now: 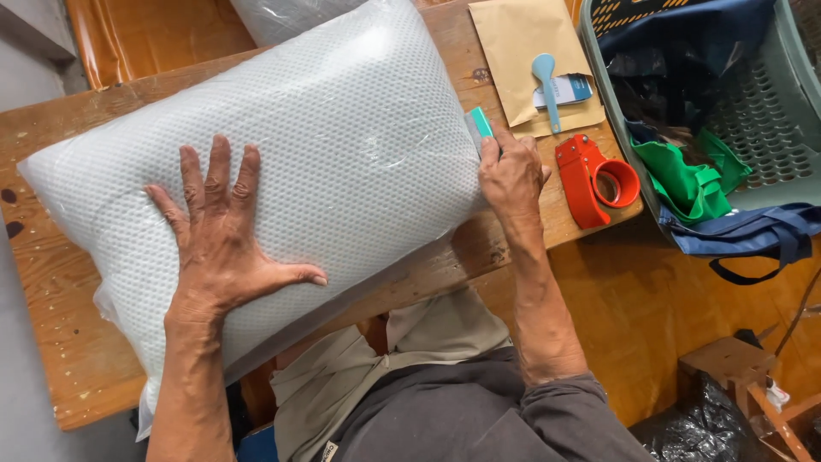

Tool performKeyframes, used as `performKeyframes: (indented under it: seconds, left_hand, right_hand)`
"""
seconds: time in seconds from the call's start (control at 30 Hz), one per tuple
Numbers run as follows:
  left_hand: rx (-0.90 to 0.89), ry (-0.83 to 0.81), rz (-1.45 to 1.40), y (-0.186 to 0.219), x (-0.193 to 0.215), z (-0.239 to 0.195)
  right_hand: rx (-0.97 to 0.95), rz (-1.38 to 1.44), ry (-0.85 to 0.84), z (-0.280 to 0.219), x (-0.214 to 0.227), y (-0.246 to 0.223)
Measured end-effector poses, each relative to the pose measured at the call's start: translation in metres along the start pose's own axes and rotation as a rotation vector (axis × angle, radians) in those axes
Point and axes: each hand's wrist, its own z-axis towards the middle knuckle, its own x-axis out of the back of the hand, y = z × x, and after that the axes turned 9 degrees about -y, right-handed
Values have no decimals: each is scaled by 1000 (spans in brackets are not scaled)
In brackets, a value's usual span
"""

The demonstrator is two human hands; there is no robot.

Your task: The person uses a green sponge to wipe the surface of a white pillow wrapped in clear plastic. They repeatedly rub the sponge across the pillow's surface, flipping it over to clean both sides.

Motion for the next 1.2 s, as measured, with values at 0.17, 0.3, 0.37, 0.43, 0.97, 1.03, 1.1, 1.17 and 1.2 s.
performKeyframes:
  seconds: [0.17, 0.3, 0.37, 0.43, 0.97, 1.03, 1.1, 1.17, 1.2]
  left_hand:
    - [11, -8, -11, 1, 0, -3]
    - [0, 2, -5, -5, 0, -4]
    - [13, -19, -26, -5, 5, -1]
    - [13, -43, -47, -5, 8, 1]
    - [-4, -33, -51, -7, 6, 4]
    - [3, -30, -45, -5, 5, 2]
    - [-6, -30, -24, -2, 4, 2]
    - [-2, -30, -25, 1, 3, -1]
    - [0, -23, -26, 3, 3, -1]
  right_hand:
    - [-146, 93, -270, 0, 33, 3]
    - [-23, 157, 84, -13, 34, 20]
    - [137, 243, 229, -50, 27, -13]
    - [290, 330, 381, -88, 13, -47]
    - [518, -125, 493, -81, -21, -31]
    - [408, -130, 483, -52, -17, -4]
    - [194, 12, 306, -19, -19, 27]
    - [73, 74, 112, -5, -10, 27]
    - [-40, 135, -80, 3, -4, 26]
